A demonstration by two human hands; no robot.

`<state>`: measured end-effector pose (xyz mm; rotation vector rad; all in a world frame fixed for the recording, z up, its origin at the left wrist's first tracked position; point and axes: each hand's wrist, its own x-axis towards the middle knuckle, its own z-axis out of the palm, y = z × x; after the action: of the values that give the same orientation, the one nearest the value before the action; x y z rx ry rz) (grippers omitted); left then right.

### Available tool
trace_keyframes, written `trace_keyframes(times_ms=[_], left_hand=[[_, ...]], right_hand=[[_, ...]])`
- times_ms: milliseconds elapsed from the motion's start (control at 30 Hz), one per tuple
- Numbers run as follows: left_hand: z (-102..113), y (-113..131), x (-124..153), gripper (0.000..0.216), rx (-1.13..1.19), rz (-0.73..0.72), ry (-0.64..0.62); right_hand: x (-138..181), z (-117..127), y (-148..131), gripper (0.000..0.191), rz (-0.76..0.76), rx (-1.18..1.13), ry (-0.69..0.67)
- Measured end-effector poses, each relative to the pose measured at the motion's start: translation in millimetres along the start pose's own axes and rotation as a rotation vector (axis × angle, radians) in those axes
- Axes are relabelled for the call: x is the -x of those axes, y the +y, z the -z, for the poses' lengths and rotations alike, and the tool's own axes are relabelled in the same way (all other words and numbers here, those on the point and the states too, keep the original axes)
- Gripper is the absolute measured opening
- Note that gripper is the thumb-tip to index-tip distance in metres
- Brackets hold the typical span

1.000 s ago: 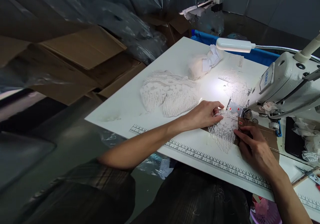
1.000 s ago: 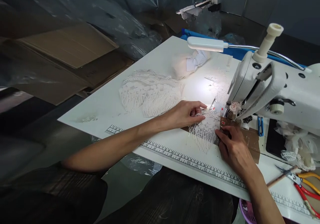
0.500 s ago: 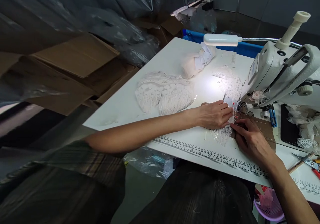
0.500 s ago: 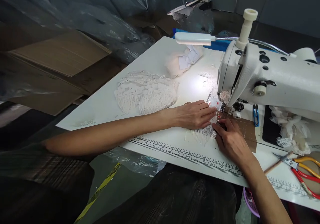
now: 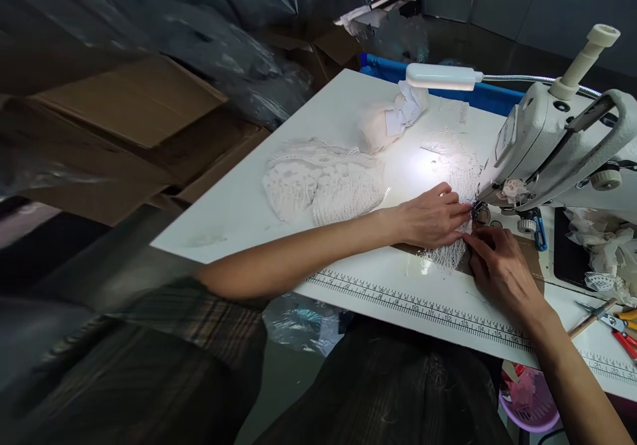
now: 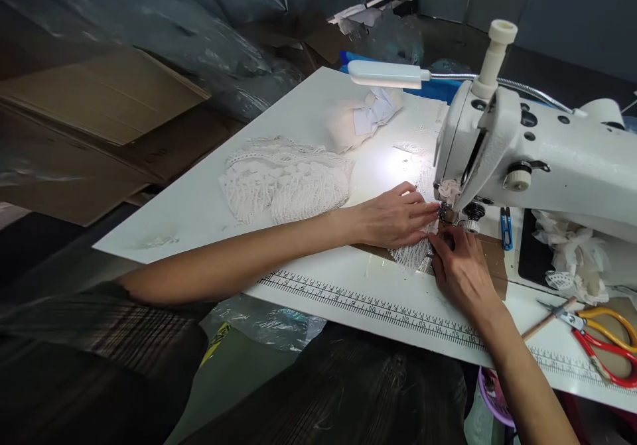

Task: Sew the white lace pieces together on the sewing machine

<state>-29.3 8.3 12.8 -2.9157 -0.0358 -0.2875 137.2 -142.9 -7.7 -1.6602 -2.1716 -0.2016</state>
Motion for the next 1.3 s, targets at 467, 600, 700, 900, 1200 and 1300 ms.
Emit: trace_keyframes(times_ms=[467,600,700,900,1200,1300], left_hand=[[-7.9,0.6,5.0,0.045,0.199,0.093,0.002],[-9.8,-0.4,5.8,0.045,0.24,0.112,0.006],[-12.1,-0.9,6.5,0.045,0.251,0.112,0.021],[-15.2,-1.9,6.8,0.047,0.231,0.111,0.043],[-13.8,3.3,5.5,0.04,0.153,0.126,0.107],[-16.0,6.8,3.3,0.03,0.104,0.067,0.187]], right_hand=[[-0.4,0.3,-4.7,0.035,-0.04,0.006,-0.023],[0.4,-1.0,-5.3,0.034,-0.049,-0.001,-0.012],[0.2,-1.3,-6.2,0.033,-0.056,-0.019,0.018],[-0.5,-1.8,-8.0,0.031,-0.072,-0.021,0.047],[-2.3,-2.9,-1.4,0.029,-0.039,-0.046,0.063],[-2.8,-1.3,-0.6,0.03,-0.042,-0.059,0.053]])
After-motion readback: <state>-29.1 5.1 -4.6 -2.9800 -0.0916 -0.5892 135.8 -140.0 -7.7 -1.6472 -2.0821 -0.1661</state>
